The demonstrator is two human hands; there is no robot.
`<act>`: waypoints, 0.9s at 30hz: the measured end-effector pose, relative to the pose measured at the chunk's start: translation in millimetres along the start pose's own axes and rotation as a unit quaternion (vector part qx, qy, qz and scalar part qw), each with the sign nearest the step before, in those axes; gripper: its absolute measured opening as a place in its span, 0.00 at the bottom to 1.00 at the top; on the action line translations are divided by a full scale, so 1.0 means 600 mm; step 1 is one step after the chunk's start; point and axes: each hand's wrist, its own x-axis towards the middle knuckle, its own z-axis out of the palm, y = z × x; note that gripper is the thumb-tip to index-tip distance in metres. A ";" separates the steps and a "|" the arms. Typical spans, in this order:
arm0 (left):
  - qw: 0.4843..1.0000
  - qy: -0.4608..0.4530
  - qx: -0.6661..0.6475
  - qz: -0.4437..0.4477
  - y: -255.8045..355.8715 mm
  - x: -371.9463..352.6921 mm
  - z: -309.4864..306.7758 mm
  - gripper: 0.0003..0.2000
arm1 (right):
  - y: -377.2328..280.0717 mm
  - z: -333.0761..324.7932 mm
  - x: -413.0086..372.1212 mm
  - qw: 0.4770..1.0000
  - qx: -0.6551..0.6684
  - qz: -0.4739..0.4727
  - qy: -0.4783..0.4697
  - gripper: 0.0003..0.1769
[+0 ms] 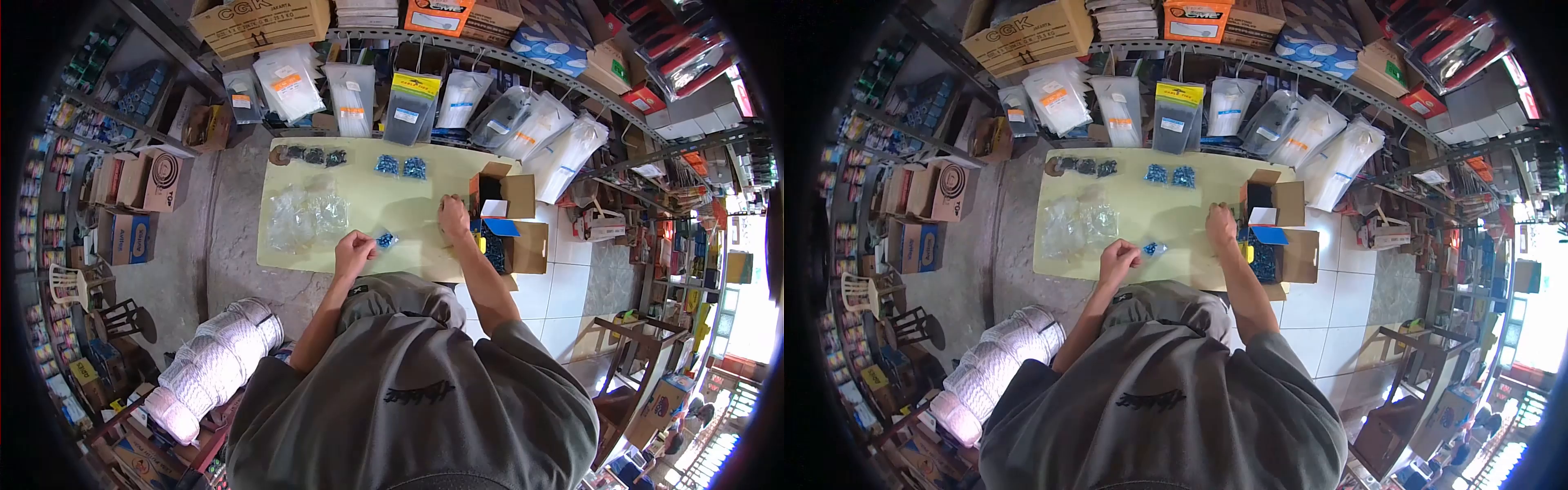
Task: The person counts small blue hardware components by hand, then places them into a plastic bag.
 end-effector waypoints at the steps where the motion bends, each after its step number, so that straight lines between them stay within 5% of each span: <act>1: 1.000 0.000 -0.014 0.001 -0.001 -0.001 0.000 0.05 | 0.005 0.002 0.002 1.000 0.000 -0.003 -0.001 0.07; 7: 1.000 0.000 -0.006 0.005 -0.009 0.002 -0.002 0.05 | -0.032 -0.036 -0.007 1.000 0.008 0.012 0.001 0.08; 10: 1.000 -0.004 -0.022 -0.007 -0.010 0.003 -0.003 0.05 | -0.074 -0.068 -0.026 0.988 0.125 -0.062 0.063 0.06; 12: 1.000 -0.002 -0.015 -0.009 -0.005 0.002 -0.003 0.05 | -0.125 -0.107 -0.053 0.951 0.284 -0.115 0.037 0.06; 21: 1.000 -0.005 0.006 -0.015 0.004 0.003 0.004 0.04 | -0.187 -0.113 -0.139 0.910 0.349 -0.216 -0.060 0.09; 27: 1.000 -0.005 0.014 -0.001 -0.001 0.006 0.001 0.04 | -0.120 -0.080 -0.114 0.931 0.341 -0.125 -0.042 0.12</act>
